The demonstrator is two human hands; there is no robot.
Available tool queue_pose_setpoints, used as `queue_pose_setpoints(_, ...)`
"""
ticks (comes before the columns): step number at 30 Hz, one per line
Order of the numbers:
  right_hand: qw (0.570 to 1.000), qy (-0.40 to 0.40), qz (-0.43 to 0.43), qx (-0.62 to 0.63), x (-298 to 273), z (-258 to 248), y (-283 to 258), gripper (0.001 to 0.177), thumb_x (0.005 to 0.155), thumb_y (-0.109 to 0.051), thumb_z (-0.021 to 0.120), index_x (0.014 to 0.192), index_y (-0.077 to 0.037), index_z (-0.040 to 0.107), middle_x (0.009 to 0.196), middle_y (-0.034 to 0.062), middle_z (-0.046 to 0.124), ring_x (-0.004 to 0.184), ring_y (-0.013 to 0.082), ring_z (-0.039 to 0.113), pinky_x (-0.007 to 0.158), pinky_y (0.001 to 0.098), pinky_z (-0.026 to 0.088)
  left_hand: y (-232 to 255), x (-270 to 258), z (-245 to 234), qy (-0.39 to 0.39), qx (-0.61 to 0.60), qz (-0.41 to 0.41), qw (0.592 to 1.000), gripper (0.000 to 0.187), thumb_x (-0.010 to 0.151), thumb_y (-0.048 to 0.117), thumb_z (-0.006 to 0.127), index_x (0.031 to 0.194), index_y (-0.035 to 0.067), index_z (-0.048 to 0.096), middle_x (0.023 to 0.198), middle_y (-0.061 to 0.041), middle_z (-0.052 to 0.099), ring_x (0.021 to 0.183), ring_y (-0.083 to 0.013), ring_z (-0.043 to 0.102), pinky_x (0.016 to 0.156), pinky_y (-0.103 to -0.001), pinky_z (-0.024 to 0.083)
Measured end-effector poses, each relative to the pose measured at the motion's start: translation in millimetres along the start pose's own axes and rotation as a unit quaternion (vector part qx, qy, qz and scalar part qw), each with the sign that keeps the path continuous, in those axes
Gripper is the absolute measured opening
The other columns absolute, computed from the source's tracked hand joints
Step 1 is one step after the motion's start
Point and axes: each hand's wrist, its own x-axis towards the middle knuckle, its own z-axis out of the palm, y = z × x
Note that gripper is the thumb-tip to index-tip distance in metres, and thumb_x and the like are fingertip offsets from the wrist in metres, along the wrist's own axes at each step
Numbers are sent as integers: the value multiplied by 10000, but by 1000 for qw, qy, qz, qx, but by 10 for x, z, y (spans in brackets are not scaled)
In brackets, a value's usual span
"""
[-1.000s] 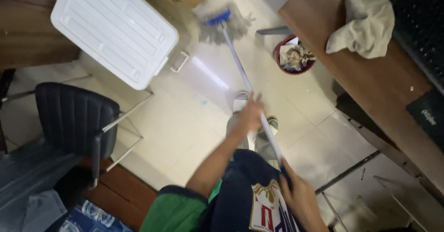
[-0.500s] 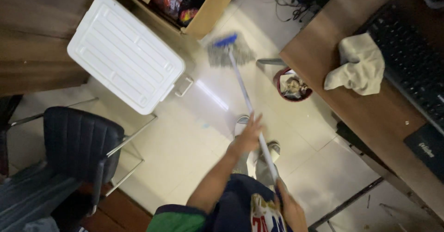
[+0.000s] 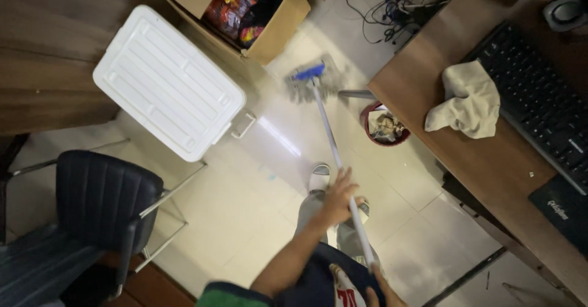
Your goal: Cleaning a storage bin lid, wiping a desk surface, and mopping the floor in an office workstation area.
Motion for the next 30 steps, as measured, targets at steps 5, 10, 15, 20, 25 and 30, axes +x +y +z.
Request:
queue_pose_setpoints(5, 998, 33, 0, -53, 367, 43, -118, 608, 861, -224, 681, 1454, -277, 554, 1039, 154, 800, 918, 286, 804, 789, 362, 632, -354, 186, 186, 110, -135, -62, 983, 316, 878, 187, 790, 1148, 99, 652, 1669, -265, 327, 1568, -523, 233, 1239, -522, 334)
queue_pose_setpoints(10, 997, -9, 31, -68, 1012, -251, -1937, 559, 911, -180, 611, 1462, -240, 539, 890, 257, 741, 861, 428, 732, 758, 511, 561, -1365, 749, 11, 155, -75, 37, 984, 289, 876, 124, 767, 1141, 75, 661, 1636, -269, 360, 1557, -498, 283, 1279, -531, 300)
queue_pose_setpoints(15, 991, -49, 78, -93, 1007, -401, -2200, 597, 932, -205, 584, 1516, -267, 474, 883, 267, 719, 854, 447, 708, 784, 527, 530, -1340, 842, -102, 105, -42, 22, 993, 277, 869, 137, 780, 1094, 50, 644, 1618, -308, 357, 1529, -534, 263, 1264, -525, 295)
queue_pose_setpoints(20, 983, -79, 89, -139, 379, -152, -530, 702, 887, -283, 619, 1557, -336, 417, 879, 221, 762, 862, 360, 774, 819, 466, 606, -295, 198, 230, 122, -69, 8, 990, 295, 824, 145, 775, 1082, 66, 657, 1532, -259, 407, 1534, -495, 327, 1279, -558, 287)
queue_pose_setpoints(25, 976, -87, 96, -173, 188, -149, -51, 733, 879, -318, 637, 1575, -383, 419, 828, 191, 769, 787, 312, 805, 772, 431, 642, 497, -338, 322, 106, -77, -25, 991, 276, 851, 187, 806, 1048, 68, 654, 1447, -207, 461, 1530, -497, 328, 1264, -571, 279)
queue_pose_setpoints(30, 981, -67, 56, -173, -10, -213, 19, 713, 854, -302, 669, 1535, -381, 471, 757, 184, 761, 724, 323, 799, 706, 445, 636, 304, -282, 349, 66, -39, -36, 996, 286, 795, 191, 810, 1022, 84, 673, 1445, -224, 490, 1534, -480, 355, 1274, -551, 308)
